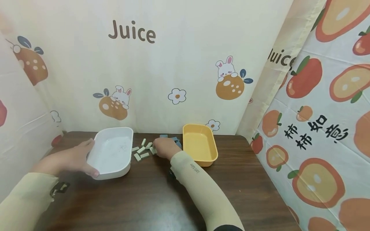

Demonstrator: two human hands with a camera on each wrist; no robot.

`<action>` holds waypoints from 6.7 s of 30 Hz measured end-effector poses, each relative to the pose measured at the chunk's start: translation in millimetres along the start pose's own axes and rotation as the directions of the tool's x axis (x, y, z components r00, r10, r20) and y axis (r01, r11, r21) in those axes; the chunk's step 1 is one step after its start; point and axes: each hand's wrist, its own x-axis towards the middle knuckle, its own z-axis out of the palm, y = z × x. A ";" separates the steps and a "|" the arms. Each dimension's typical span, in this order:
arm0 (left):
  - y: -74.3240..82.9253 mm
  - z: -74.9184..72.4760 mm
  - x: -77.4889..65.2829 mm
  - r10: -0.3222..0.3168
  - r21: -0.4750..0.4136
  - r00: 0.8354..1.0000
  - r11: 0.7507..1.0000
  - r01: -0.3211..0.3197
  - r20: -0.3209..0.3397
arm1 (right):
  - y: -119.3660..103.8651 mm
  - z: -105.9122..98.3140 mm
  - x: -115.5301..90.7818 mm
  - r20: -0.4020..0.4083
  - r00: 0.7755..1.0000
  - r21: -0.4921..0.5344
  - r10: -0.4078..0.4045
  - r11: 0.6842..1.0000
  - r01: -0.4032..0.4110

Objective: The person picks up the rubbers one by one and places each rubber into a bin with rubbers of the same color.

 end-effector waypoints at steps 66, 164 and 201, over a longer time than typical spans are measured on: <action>9.4 -2.0 -4.9 -0.018 -0.028 0.996 0.999 0.021 0.084 | -107.4 -15.9 40.6 -0.153 0.979 0.104 -0.137 0.983 0.154; 35.5 -10.5 7.3 -0.143 0.013 0.979 0.990 0.143 0.143 | -36.6 -29.6 27.0 -0.212 0.977 0.235 0.030 0.972 0.021; 20.6 -7.3 16.3 -0.107 0.041 0.981 0.994 0.102 0.162 | -138.1 0.6 67.2 -0.043 0.977 -0.016 -0.211 0.977 0.211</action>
